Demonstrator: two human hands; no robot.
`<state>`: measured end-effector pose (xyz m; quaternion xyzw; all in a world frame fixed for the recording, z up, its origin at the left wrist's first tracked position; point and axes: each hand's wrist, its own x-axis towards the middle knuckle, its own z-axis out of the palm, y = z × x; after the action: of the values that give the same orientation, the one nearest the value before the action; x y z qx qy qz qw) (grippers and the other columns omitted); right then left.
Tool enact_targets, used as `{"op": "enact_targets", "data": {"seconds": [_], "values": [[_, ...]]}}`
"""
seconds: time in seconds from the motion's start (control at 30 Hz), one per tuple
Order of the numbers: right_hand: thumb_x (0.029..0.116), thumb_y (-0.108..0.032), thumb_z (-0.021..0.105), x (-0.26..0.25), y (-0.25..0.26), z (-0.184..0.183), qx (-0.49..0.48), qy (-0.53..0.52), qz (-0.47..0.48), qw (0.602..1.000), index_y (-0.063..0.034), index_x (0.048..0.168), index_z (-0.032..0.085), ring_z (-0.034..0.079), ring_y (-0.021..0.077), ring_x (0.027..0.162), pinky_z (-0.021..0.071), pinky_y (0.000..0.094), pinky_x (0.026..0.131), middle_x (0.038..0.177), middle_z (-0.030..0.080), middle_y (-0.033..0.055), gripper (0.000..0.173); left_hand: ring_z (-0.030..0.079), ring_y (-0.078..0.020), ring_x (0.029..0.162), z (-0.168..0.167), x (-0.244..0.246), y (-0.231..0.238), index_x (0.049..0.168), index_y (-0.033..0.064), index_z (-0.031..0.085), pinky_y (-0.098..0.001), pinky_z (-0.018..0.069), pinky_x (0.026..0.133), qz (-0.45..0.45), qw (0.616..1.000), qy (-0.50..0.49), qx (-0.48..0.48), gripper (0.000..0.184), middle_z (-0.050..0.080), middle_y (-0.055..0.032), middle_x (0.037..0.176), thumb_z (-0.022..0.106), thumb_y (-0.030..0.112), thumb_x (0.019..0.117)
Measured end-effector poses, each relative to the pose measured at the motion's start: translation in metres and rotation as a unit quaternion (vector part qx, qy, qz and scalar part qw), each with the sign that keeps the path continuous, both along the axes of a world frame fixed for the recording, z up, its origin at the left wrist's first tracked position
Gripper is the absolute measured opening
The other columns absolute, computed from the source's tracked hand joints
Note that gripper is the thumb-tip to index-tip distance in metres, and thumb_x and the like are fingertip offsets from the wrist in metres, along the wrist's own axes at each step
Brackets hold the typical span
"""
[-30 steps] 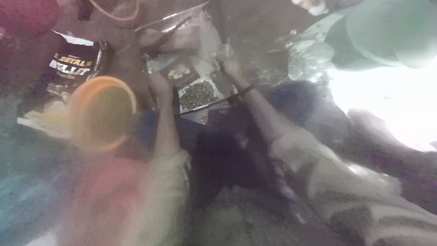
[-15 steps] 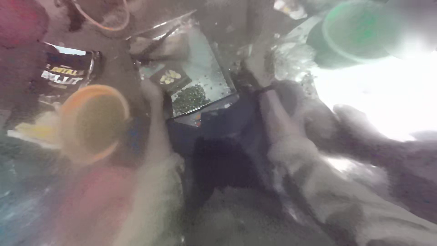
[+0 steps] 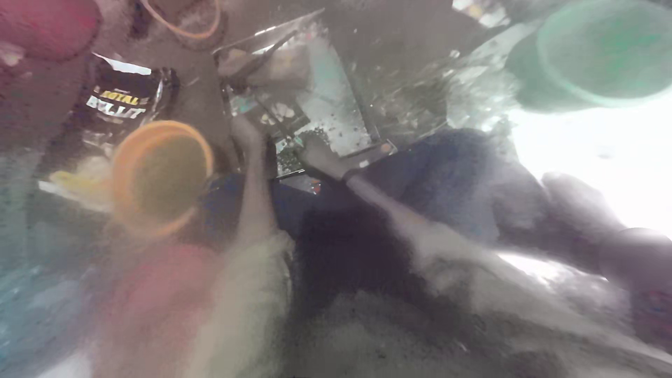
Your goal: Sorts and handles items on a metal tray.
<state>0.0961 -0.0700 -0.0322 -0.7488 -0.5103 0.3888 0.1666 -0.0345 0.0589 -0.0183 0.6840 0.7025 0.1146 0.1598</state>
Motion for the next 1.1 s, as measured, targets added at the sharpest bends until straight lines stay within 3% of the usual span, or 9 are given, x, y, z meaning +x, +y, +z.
{"op": "enact_targets", "data": {"seconds": [0.17,0.27,0.37,0.43,0.5,0.6,0.73,0.97,1.1], "values": [[0.1083,-0.045,0.05,-0.018,-0.049,0.051,-0.049,-0.001,-0.019,0.999,-0.0021,0.129,0.061,0.07,0.0382,0.102,0.0582,0.0564,0.086,0.114,0.069,0.0216,0.049,0.069,-0.0386,0.114,0.006,0.002,-0.003,0.114,0.0048,0.074,-0.0596,0.0541,0.099,0.0,1.0,-0.022,-0.01,0.034,0.071,-0.0222,0.12,0.078,0.024,0.0868],[0.1073,-0.049,0.049,-0.02,-0.035,-0.021,0.066,-0.027,-0.018,0.997,-0.0017,0.123,0.064,0.071,0.0412,0.09,0.0588,0.0615,0.074,0.101,0.07,0.0228,0.052,0.068,-0.0381,0.115,0.009,0.003,-0.008,0.117,0.0034,0.072,-0.0589,0.0536,0.1,-0.002,1.0,-0.013,-0.013,0.037,0.071,-0.0222,0.121,0.076,0.026,0.0884],[0.1045,-0.041,0.055,-0.025,-0.051,-0.019,0.164,-0.089,-0.019,0.982,-0.0019,0.111,0.068,0.071,0.035,0.074,0.0593,0.054,0.06,0.088,0.07,0.0191,0.042,0.069,-0.0369,0.115,0.013,0.006,-0.006,0.117,0.0053,0.074,-0.0574,0.0544,0.1,0.002,0.999,-0.007,-0.034,0.033,0.071,-0.0212,0.122,0.073,0.026,0.0915],[0.1073,-0.033,0.054,-0.021,-0.056,0.049,-0.033,-0.03,0.014,0.999,-0.0024,0.131,0.06,0.071,0.0364,0.102,0.0583,0.0545,0.087,0.113,0.07,0.0207,0.039,0.069,-0.0369,0.115,0.01,0.005,-0.002,0.118,0.0055,0.074,-0.0571,0.0543,0.1,0.004,0.999,-0.009,-0.035,0.032,0.071,-0.0212,0.122,0.072,0.026,0.0927],[0.1066,-0.038,0.053,-0.028,-0.04,0.014,0.036,-0.081,0.009,0.996,-0.0007,0.118,0.066,0.072,0.0378,0.091,0.0597,0.0568,0.076,0.1,0.071,0.0212,0.041,0.069,-0.0362,0.115,0.006,0.003,0.0,0.119,0.0049,0.073,-0.0562,0.0546,0.101,0.009,1.0,-0.007,-0.028,0.033,0.072,-0.0209,0.121,0.072,0.024,0.0921],[0.1095,-0.037,0.045,-0.027,-0.011,0.012,-0.043,-0.089,0.063,0.993,0.0008,0.134,0.06,0.068,0.0429,0.111,0.0557,0.0619,0.09,0.117,0.069,0.0252,0.048,0.069,-0.0363,0.116,0.009,0.004,-0.002,0.123,0.0049,0.072,-0.0556,0.0541,0.102,-0.001,1.0,0.007,-0.017,0.037,0.071,-0.0215,0.123,0.072,0.025,0.0925],[0.1061,-0.028,0.052,-0.031,-0.002,0.014,-0.007,-0.108,0.11,0.988,-0.0057,0.132,0.065,0.064,0.0389,0.122,0.0544,0.0606,0.095,0.133,0.064,0.0198,0.036,0.066,-0.0383,0.12,0.014,0.006,-0.004,0.128,-0.0004,0.066,-0.0563,0.0521,0.105,-0.002,1.0,0.017,-0.024,0.05,0.068,-0.0243,0.127,0.076,0.031,0.0912],[0.1043,-0.018,0.056,-0.039,0.041,0.004,-0.001,-0.072,0.102,0.992,0.0037,0.129,0.063,0.064,0.0429,0.12,0.0529,0.0622,0.098,0.133,0.063,0.0257,0.034,0.065,-0.0384,0.123,0.028,0.009,-0.016,0.147,-0.0021,0.051,-0.0534,0.0506,0.106,-0.01,1.0,0.018,0.007,0.062,0.065,-0.0267,0.132,0.071,0.025,0.0947],[0.107,-0.021,0.051,-0.044,0.052,-0.002,-0.002,-0.071,0.052,0.996,0.0005,0.134,0.06,0.066,0.0438,0.116,0.0551,0.0628,0.093,0.131,0.064,0.025,0.036,0.065,-0.0374,0.123,0.023,0.006,-0.012,0.136,-0.0047,0.059,-0.0521,0.0511,0.106,0.012,0.999,0.036,0.007,0.052,0.066,-0.0261,0.129,0.068,0.028,0.0966]]}}
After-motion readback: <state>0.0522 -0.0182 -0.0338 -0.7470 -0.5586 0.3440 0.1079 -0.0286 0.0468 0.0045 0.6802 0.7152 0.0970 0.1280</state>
